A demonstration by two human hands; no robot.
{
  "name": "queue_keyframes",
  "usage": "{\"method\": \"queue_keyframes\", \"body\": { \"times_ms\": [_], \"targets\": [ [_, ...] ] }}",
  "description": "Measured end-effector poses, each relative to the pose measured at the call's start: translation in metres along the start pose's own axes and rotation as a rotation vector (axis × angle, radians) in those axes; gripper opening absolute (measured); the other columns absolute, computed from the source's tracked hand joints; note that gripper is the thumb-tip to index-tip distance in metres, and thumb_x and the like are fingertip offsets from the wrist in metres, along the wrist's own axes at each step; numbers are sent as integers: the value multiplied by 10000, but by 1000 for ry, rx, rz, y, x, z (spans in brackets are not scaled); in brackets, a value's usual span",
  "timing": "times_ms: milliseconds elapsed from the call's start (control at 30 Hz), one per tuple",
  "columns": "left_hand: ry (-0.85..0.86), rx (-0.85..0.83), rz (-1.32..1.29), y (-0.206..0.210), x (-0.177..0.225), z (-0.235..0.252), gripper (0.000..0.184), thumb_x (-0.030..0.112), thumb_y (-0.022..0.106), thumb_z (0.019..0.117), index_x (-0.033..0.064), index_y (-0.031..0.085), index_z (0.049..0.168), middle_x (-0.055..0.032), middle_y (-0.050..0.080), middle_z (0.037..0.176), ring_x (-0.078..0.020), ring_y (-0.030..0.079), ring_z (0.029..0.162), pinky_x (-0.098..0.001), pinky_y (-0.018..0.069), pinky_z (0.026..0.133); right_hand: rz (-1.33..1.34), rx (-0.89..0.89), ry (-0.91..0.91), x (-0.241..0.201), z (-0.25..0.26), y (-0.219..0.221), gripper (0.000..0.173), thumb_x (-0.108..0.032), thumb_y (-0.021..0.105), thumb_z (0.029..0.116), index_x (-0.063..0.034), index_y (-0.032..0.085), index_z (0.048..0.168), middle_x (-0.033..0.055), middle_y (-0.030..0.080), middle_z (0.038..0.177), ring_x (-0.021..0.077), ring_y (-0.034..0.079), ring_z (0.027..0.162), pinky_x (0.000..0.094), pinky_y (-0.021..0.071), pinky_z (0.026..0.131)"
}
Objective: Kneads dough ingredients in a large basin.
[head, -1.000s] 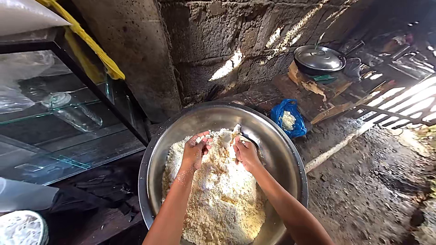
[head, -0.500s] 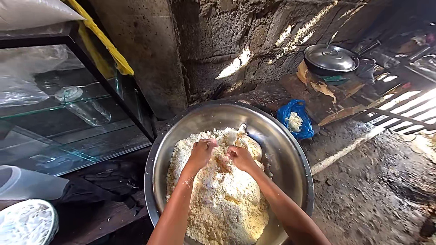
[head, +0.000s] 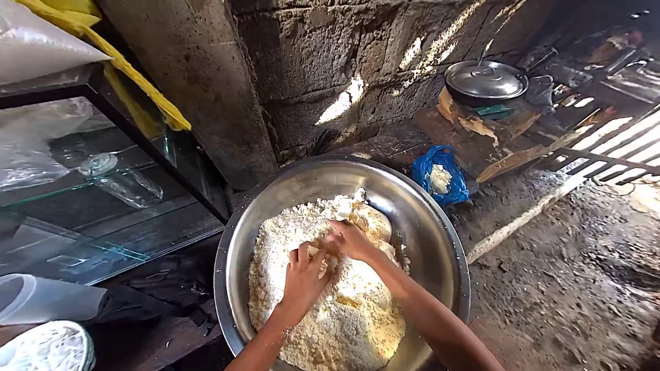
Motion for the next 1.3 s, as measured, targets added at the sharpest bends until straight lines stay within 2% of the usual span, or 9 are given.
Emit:
{"method": "queue_keyframes", "body": {
  "times_ms": [133,300,433,600,767,967,1100,1200,1300],
  "targets": [
    [-76,92,-221,-22,-23,7,622,452,808,788,235,652,1350,-211,487,1450,-443,539,1214,-563,511,937,153,111,-210,-26,6,7,386,89,531,893,-56,742,1183,144,681,1266,274,632,1205,462,487,1061],
    [-114,57,-698,-36,-45,18,654,455,797,840,143,569,1367,-235,534,1334,-327,596,1079,-499,533,832,216,156,-47,-9,-4,-22,318,-217,501,1065,9,701,1165,182,721,1048,276,698,975,473,539,932],
    [-152,57,-1067,-40,-27,30,462,291,744,938,125,551,1324,-95,656,1024,-107,590,643,-268,468,501,265,235,132,0,-17,-45,578,-411,350,1114,31,656,901,138,667,822,253,660,799,479,521,806],
    [-292,2,-1316,-26,-12,49,439,285,664,1001,153,489,1381,-126,658,1055,-178,641,756,-323,517,568,455,102,87,-16,-35,-60,294,-93,437,1087,-54,639,1298,72,705,1139,101,703,810,295,606,755],
    [-307,-30,-1404,-22,-4,58,378,235,651,1006,168,506,1348,-129,662,1010,-193,661,757,-320,523,546,382,101,247,-3,-47,-66,266,-228,546,1077,-72,685,1242,29,753,866,68,605,489,227,501,464],
    [-355,-12,-1535,-21,-7,64,321,230,589,1039,174,506,1344,-105,618,922,-176,610,667,-310,514,528,520,-26,156,-8,-47,-56,405,-84,351,1109,-70,496,1487,98,681,1267,160,751,849,322,641,753],
    [-365,-123,-1733,-13,-10,70,320,353,461,1087,167,505,1343,-108,636,915,-184,632,645,-294,536,515,454,97,232,0,-48,-66,258,-141,478,1095,-53,671,1241,54,768,895,90,648,531,240,531,503],
    [-236,-262,-1855,-11,5,71,534,529,328,1081,105,537,1330,-150,668,957,-213,666,695,-293,550,535,336,185,185,-5,-44,-78,220,-211,616,1038,-41,725,1124,44,778,962,103,732,833,339,583,844],
    [-124,-409,-1922,-6,26,66,660,598,254,1068,80,517,1381,-193,685,1084,-283,710,887,-380,617,711,391,292,-20,-18,-31,-80,571,-245,773,927,-116,581,1449,110,659,1356,237,661,1186,469,526,1041]
  ]
}}
Point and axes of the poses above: each hand's wrist, its own z-axis towards the middle knuckle, its own y-axis out of the palm, x = y × z, the point moved 10 cm from there along z, towards the middle knuckle
